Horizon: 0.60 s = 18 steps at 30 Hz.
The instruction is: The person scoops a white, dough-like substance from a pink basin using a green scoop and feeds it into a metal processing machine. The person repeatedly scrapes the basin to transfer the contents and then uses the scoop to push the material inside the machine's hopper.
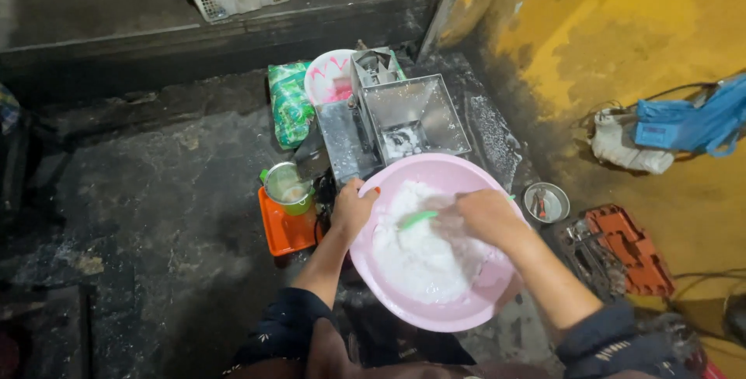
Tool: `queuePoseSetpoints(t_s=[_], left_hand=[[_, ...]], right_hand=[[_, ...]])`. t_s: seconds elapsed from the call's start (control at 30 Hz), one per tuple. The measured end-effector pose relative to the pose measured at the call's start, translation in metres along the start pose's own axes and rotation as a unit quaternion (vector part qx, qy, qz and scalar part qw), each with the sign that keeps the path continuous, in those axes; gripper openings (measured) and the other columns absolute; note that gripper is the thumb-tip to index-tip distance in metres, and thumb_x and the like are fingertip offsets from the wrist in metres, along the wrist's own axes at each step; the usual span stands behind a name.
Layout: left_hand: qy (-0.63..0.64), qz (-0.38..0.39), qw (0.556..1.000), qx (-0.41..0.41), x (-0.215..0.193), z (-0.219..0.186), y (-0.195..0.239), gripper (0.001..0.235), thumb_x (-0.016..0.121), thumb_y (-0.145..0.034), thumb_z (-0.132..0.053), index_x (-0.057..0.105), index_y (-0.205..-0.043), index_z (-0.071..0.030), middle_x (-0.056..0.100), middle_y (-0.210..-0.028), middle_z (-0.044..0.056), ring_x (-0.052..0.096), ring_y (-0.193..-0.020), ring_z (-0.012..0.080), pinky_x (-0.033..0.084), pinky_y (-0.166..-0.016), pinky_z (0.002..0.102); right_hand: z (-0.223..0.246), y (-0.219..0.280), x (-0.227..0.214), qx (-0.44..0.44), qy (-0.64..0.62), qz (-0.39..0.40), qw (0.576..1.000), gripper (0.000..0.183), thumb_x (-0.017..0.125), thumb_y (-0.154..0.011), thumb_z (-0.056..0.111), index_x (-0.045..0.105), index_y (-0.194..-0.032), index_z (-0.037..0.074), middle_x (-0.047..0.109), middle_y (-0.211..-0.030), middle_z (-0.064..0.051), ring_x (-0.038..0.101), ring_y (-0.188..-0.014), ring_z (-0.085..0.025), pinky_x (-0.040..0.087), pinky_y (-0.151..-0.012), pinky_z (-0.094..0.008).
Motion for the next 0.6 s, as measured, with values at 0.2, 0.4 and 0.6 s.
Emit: queuePoseSetpoints(t_s=[0.2, 0.4, 0.6], left_hand=[[-0.019, 0.018, 1.0, -0.016, 0.004, 0.013, -0.006, 0.047, 0.058, -0.091, -0.056, 0.062, -0.127, -0.025, 0.067, -0.129, 0.008, 0.061, -0.126, 0.0284, 0.052, -0.099, 0.047], [-0.009, 0.008, 0.999, -0.031, -0.005, 0.007, 0.013, 0.043, 0.057, -0.093, -0.052, 0.063, -0.123, -0.023, 0.069, -0.126, 0.01, 0.061, -0.125, 0.0302, 0.051, -0.1, 0.047], [0.028, -0.004, 0.999, -0.026, -0.012, -0.002, 0.028, 0.046, 0.058, -0.091, -0.052, 0.062, -0.123, -0.018, 0.069, -0.123, 0.015, 0.062, -0.123, 0.0339, 0.05, -0.099, 0.049]], right_hand=[[-0.052, 0.0, 0.0, 0.166, -0.02, -0.062, 0.984, 0.022, 0.057, -0.086, 0.02, 0.076, -0.089, 0.009, 0.076, -0.077, -0.015, 0.077, -0.081, -0.034, 0.06, -0.068, -0.05], [-0.016, 0.002, 0.069, 0.135, -0.233, 0.053, 0.962, 0.032, 0.058, -0.082, 0.024, 0.078, -0.105, 0.013, 0.076, -0.095, -0.022, 0.072, -0.1, -0.043, 0.057, -0.084, -0.054], [-0.038, 0.043, 0.043, 0.188, -0.423, 0.082, 0.883, 0.053, 0.059, -0.071, 0.016, 0.078, -0.12, 0.023, 0.077, -0.095, -0.022, 0.07, -0.106, -0.041, 0.053, -0.096, -0.046]])
Point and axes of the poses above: each hand's wrist, its own y-axis away from the middle knuckle, its own x-axis out of the palm, z = x × y, the point moved 8 cm from there along -y, towards the middle knuckle
